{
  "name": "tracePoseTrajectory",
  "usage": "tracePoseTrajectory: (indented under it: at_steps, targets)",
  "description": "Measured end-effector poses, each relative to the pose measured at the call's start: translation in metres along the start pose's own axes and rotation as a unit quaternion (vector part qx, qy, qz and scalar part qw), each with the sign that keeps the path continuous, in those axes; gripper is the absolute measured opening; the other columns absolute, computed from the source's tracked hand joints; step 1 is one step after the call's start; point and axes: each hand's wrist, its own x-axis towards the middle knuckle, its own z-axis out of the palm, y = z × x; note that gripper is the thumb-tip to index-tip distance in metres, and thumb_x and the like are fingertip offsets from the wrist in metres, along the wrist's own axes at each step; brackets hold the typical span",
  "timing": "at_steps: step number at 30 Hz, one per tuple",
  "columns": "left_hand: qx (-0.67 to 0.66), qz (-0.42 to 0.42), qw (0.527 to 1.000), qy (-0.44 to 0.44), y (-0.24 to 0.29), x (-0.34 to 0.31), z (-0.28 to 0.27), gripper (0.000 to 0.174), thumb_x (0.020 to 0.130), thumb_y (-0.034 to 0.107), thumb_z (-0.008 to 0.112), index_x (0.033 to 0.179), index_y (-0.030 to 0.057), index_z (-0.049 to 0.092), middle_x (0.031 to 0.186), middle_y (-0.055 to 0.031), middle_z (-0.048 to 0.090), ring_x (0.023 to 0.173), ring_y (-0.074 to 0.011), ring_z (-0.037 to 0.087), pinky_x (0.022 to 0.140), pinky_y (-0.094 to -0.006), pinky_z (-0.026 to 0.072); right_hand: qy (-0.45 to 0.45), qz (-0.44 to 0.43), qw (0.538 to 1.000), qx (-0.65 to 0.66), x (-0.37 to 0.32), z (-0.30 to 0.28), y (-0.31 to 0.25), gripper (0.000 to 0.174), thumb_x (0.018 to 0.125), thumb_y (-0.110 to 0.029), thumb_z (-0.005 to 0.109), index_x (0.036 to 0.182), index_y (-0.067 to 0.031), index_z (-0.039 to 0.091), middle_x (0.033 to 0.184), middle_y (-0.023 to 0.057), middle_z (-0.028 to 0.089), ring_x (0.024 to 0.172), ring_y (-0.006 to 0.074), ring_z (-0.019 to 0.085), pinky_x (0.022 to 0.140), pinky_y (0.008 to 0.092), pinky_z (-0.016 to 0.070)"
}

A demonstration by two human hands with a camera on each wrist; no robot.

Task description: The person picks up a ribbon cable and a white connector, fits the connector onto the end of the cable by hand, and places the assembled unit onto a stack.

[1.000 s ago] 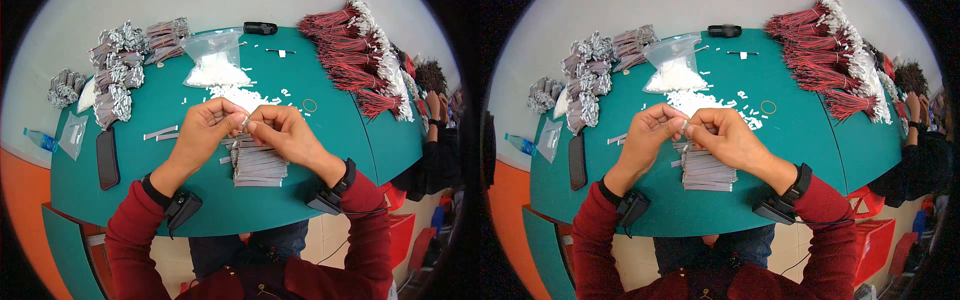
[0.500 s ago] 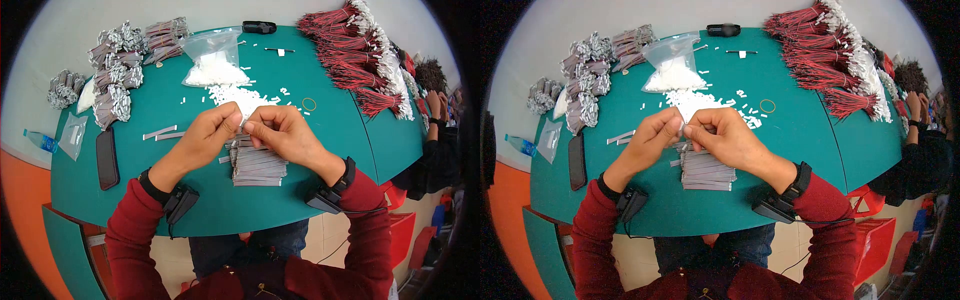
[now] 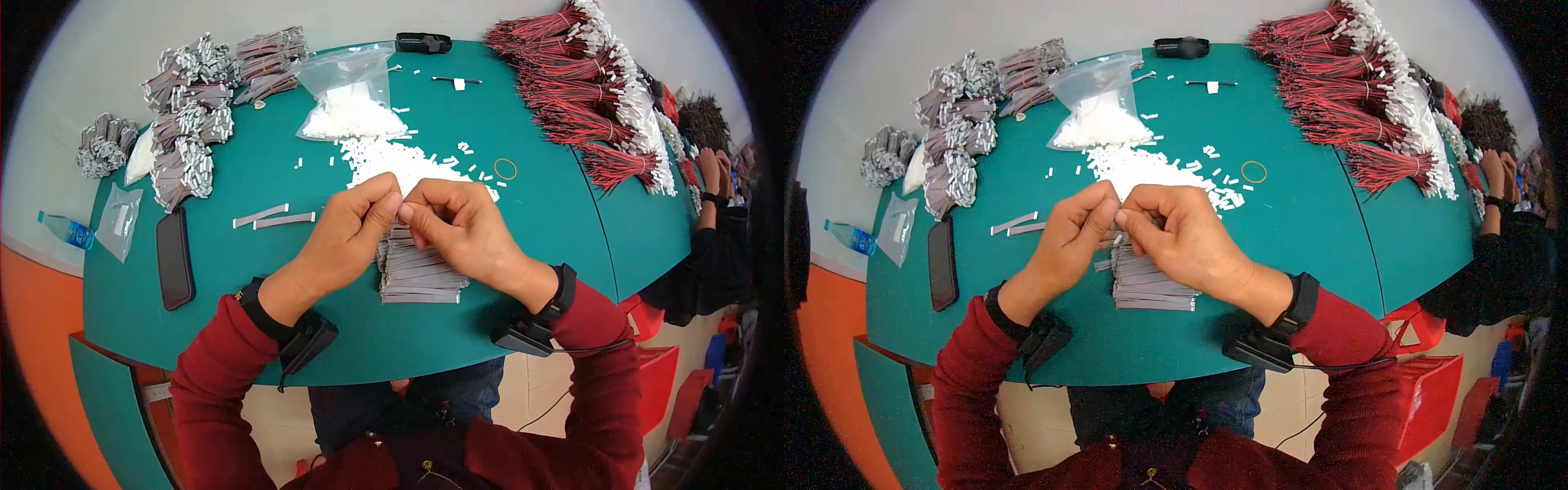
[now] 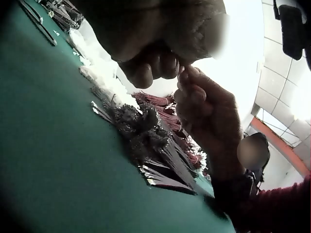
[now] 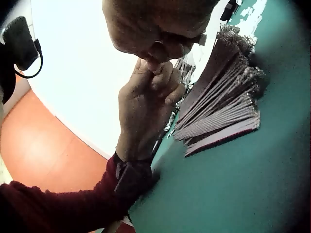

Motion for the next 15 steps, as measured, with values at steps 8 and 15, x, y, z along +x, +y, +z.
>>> tracePoseTrajectory:
  at_steps: [8,15]
  targets:
    - [-0.066,-0.029,0.997,-0.012,0.014,0.006,-0.007,0.030,0.097,0.025,0.042,0.073,0.0054,0.041,0.064,0.0048,0.033,0.059,-0.0046,0.029,0.051,-0.0229,0.0264,-0.037,0.007,0.999,0.023,0.008,-0.008,-0.005,0.023,0.090,-0.014,0.054,0.071,-0.0012,0.055,0.057,-0.0026,0.051,0.053,0.0029,0.042,0.047,0.0209,0.0329]
    - [-0.045,-0.021,0.998,-0.033,0.005,0.007,-0.010,0.031,0.096,0.032,0.044,0.076,0.0088,0.044,0.066,0.0053,0.035,0.057,-0.0030,0.029,0.049,-0.0188,0.0249,-0.072,0.081,0.992,0.065,0.007,-0.012,-0.006,0.023,0.088,-0.018,0.056,0.072,-0.0016,0.057,0.058,-0.0019,0.054,0.053,0.0021,0.043,0.047,0.0203,0.0328]
